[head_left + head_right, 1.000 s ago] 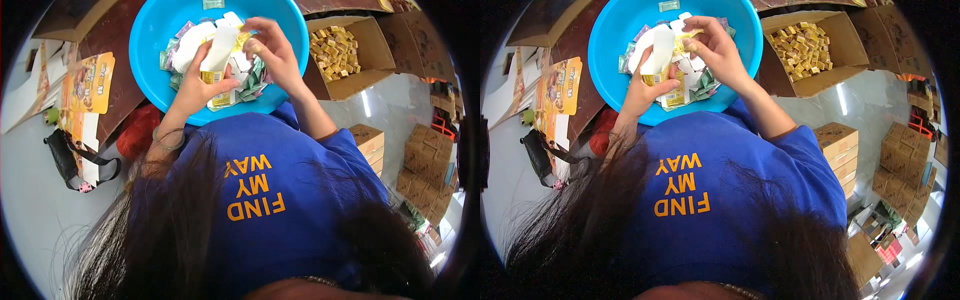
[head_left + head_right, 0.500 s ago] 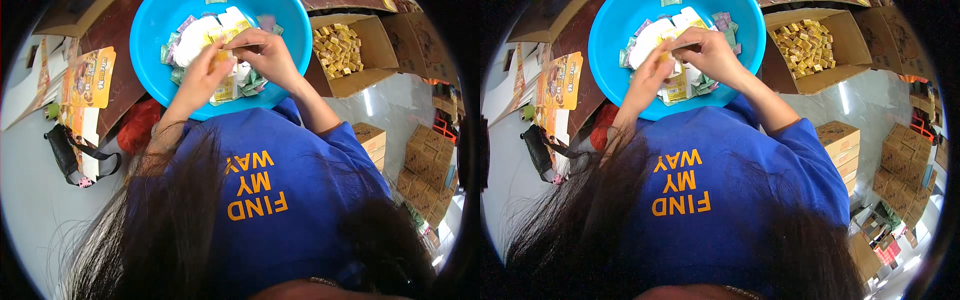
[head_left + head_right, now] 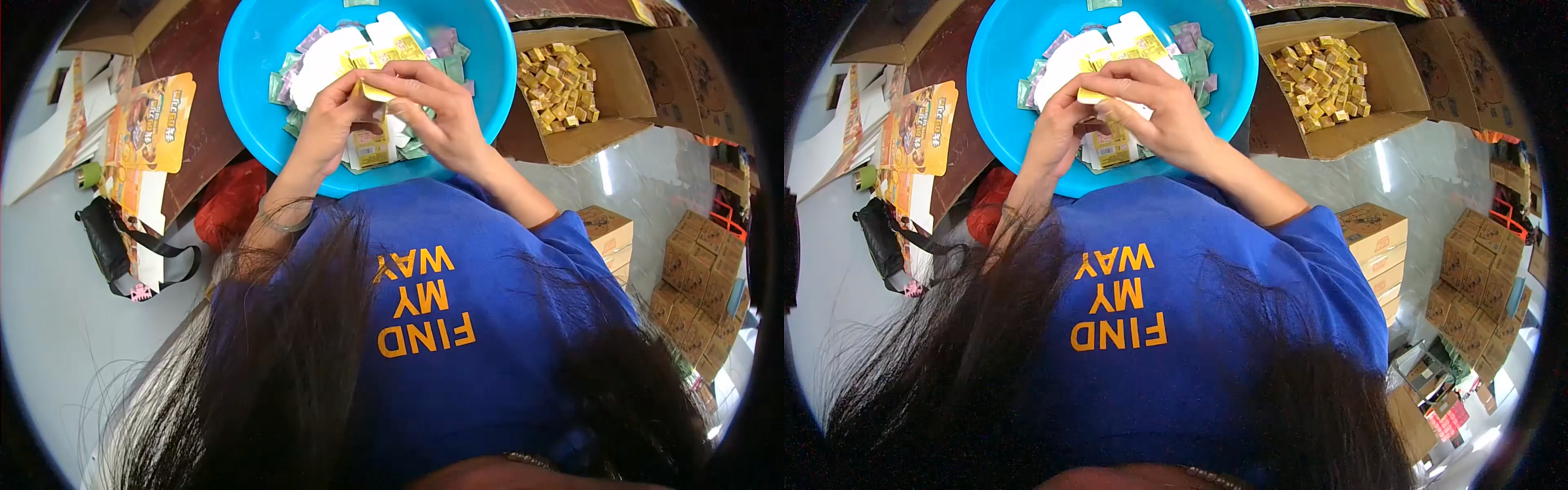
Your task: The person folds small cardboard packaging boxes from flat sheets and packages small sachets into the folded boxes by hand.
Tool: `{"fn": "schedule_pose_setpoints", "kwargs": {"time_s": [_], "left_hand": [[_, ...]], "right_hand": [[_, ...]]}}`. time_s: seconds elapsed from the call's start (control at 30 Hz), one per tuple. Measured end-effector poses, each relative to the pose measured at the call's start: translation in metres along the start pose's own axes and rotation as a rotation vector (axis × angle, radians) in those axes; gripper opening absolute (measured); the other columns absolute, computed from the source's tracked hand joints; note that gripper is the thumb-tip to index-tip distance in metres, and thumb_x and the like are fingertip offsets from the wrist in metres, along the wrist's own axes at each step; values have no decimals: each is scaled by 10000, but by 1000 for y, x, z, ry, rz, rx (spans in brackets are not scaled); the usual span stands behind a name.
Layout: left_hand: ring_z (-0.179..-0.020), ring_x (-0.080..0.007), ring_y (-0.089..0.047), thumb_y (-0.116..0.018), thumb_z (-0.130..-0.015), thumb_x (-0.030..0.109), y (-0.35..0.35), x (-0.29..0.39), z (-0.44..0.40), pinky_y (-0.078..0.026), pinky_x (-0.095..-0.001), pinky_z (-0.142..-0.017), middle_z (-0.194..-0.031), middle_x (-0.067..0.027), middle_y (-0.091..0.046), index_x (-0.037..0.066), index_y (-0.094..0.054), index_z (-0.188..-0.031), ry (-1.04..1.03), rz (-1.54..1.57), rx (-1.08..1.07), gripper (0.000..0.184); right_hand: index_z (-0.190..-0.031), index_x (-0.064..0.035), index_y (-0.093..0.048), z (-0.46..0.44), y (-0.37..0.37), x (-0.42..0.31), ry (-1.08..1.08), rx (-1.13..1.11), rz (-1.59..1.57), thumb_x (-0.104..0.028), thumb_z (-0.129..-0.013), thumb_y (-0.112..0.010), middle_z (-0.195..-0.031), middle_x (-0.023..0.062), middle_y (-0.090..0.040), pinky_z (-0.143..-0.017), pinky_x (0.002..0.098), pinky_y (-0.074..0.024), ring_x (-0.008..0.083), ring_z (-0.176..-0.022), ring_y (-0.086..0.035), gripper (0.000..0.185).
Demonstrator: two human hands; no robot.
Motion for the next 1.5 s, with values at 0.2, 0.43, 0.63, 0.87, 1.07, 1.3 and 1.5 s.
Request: {"fn": "schedule_pose_setpoints", "kwargs": {"time_s": [0.2,0.43,0.63,0.87,1.07,1.3,1.5], "left_hand": [[-1065,-167,-569,-569,-937,92,-9,7,5,-477,-308,-890,-1260,-108,-586,32,-463,-1413,-40,456,-51,491],[-1081,-140,-557,-617,-972,106,-1,3,14,-450,-302,-946,-1273,-102,-563,19,-449,-1419,-57,536,-239,485],[-1111,-171,-532,-636,-963,113,2,-3,12,-453,-340,-940,-1333,-120,-534,5,-386,-1458,-4,467,-223,565],[-1100,-150,-562,-653,-930,31,-3,15,19,-472,-305,-939,-1320,-120,-549,28,-421,-1448,-63,275,-223,568],[-1130,-188,-589,-680,-876,-36,-25,30,28,-518,-295,-908,-1330,-146,-542,23,-413,-1434,-563,-47,231,621],[-1077,-231,-637,-737,-819,-49,6,12,18,-550,-315,-895,-1242,-178,-591,9,-422,-1382,-334,-28,191,647],[-1007,-241,-660,-752,-808,-51,10,4,10,-559,-312,-866,-1165,-178,-627,0,-432,-1356,-292,-193,94,636]], "right_hand": [[-1161,-74,-723,-3,-4,0,142,65,202,-66,-897,-667,-1139,63,-652,-830,305,-505,210,-993,-593,270],[-1152,-86,-733,-5,1,5,325,6,303,-32,-832,-720,-1167,63,-655,-879,331,-499,220,-1021,-597,325],[-1138,-74,-734,1,8,8,433,-50,435,2,-801,-734,-1234,90,-635,-936,352,-492,225,-1052,-596,346],[-1228,-62,-671,-4,4,6,152,-74,53,1,-803,-730,-1294,110,-596,-953,334,-494,215,-1063,-584,434],[-1297,-40,-594,5,-16,17,-189,-13,-299,-7,-815,-721,-1311,116,-581,-955,326,-498,213,-1097,-579,499],[-1295,-62,-596,-3,26,47,-154,-292,132,5,-802,-682,-1240,107,-647,-887,356,-532,250,-1016,-652,504],[-1043,-65,-699,-9,46,134,-207,-536,1049,-131,-855,-629,-1007,134,-719,-738,409,-541,330,-830,-673,212]]}}
Point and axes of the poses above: each hand's wrist, its own z-axis away from the middle knuckle, its own y-axis out of the back of the hand, x = y × z, the point moved 3 cm from there along -z, towards the middle knuckle
